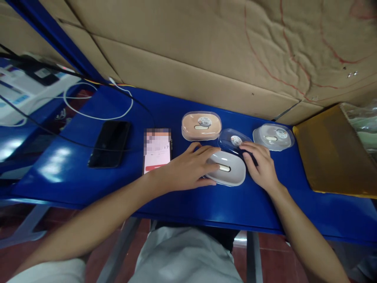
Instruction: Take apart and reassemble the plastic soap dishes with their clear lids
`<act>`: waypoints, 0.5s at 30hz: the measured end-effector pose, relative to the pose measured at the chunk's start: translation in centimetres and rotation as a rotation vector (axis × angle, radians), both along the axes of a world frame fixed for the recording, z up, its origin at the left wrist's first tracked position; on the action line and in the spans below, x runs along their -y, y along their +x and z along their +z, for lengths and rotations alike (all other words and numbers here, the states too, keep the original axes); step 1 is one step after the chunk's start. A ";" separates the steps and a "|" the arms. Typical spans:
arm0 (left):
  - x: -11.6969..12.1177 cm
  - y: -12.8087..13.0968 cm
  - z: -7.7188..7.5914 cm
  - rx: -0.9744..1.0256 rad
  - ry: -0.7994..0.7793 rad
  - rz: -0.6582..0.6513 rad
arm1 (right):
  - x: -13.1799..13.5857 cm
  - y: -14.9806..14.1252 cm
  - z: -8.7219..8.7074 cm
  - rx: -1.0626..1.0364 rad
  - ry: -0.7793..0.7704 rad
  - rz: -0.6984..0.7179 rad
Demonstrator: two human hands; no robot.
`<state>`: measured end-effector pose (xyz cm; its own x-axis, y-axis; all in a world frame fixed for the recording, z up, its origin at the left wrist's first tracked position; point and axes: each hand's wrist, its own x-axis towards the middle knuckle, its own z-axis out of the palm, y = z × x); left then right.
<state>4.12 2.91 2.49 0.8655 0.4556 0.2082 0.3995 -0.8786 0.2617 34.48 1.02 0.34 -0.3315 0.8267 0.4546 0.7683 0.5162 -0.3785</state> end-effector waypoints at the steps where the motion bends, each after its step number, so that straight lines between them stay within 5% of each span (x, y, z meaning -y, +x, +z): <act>1: 0.0 0.0 0.0 0.005 -0.004 0.001 | 0.2 0.0 0.2 -0.002 0.006 0.020; 8: -0.1 0.0 -0.2 0.037 0.024 0.003 | 2.0 -1.8 1.1 0.125 -0.033 0.328; 15: -0.2 0.4 -0.1 0.110 0.055 0.072 | 2.4 -2.1 1.2 0.122 0.015 0.314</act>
